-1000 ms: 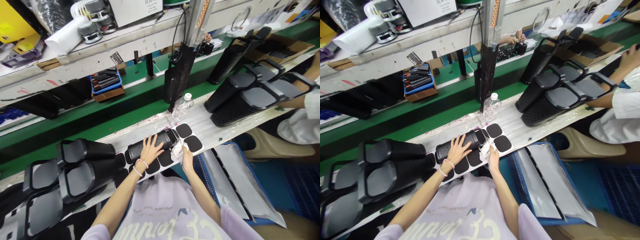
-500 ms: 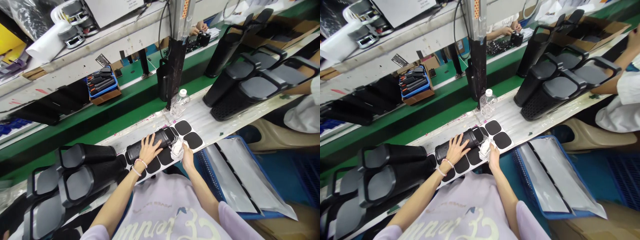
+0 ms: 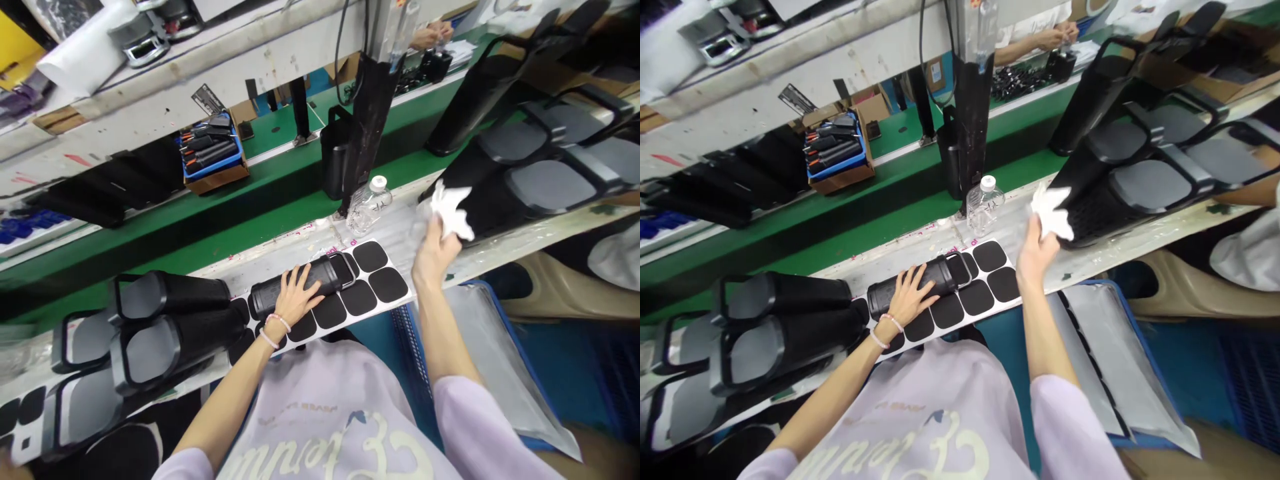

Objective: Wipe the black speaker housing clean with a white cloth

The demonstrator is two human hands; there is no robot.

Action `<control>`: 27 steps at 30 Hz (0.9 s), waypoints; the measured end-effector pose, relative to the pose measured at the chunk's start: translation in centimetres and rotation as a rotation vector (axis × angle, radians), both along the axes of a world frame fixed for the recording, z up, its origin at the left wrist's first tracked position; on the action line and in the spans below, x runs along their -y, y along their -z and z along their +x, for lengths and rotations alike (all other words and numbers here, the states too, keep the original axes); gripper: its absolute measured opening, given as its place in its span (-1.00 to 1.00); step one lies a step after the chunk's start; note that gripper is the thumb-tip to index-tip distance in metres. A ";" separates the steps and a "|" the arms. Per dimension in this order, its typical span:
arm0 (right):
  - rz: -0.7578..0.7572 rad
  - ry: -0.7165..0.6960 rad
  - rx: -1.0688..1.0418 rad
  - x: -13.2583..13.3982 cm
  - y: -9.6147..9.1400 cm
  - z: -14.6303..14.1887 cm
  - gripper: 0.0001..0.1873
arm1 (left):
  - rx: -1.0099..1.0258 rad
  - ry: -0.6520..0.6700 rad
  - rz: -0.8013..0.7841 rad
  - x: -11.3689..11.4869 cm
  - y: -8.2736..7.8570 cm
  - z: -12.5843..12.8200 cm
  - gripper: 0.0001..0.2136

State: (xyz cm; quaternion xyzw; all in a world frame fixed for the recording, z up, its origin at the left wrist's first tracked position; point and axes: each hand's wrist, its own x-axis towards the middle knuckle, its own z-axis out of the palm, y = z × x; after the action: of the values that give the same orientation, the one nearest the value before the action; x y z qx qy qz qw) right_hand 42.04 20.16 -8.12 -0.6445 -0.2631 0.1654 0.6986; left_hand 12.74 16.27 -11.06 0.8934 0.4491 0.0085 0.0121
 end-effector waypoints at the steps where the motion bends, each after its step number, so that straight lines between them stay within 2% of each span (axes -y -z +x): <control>1: -0.013 -0.033 0.188 -2.0 -1.0 0.9 -0.59 | -0.001 -0.003 -0.005 -0.1 0.0 0.0 -0.61; 2: -0.068 -0.101 0.458 -4.0 -1.8 1.5 -0.61 | -0.003 -0.006 -0.010 -0.2 -0.1 0.0 -0.60; 5: -0.185 -0.340 0.870 -8.6 -2.6 1.5 -0.68 | -0.011 -0.013 -0.022 -0.6 -0.2 -0.1 -0.55; 7: -0.219 -0.422 0.966 -10.1 -2.2 0.9 -0.69 | -0.014 -0.016 -0.032 -0.9 -0.3 -0.1 -0.56; 10: -0.277 -0.439 1.129 -10.5 -1.5 0.2 -0.63 | -0.011 -0.020 -0.049 -1.1 -0.4 -0.1 -0.58; 14: -0.313 -0.451 1.217 -10.7 -1.5 0.4 -0.67 | 0.004 -0.029 -0.074 -1.3 -0.7 -0.2 -0.56; 17: -0.310 -0.466 1.237 -11.4 -1.7 0.9 -0.62 | 0.009 -0.026 -0.093 -1.7 -1.0 -0.2 -0.57; 20: -0.301 -0.485 1.161 -11.5 -1.8 2.1 -0.58 | 0.005 -0.018 -0.102 -2.3 -1.2 -0.3 -0.54; 23: -0.211 -0.461 1.026 -10.4 -1.7 4.2 -0.58 | 0.003 -0.010 -0.109 -2.9 -1.4 -0.5 -0.49; 25: -0.066 -0.321 0.683 -9.2 -1.4 5.9 -0.64 | 0.006 -0.005 -0.119 -3.2 -1.5 -0.5 -0.50; 27: 0.095 -0.121 0.180 -8.0 -0.5 7.1 -0.72 | 0.013 -0.004 -0.129 -3.4 -1.6 -0.6 -0.52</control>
State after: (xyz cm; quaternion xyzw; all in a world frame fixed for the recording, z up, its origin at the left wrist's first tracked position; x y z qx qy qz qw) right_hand 49.13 28.17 -7.59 -0.6059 -0.3708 0.1362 0.6905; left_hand 12.14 19.69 -9.47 0.8897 0.4505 -0.0146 0.0723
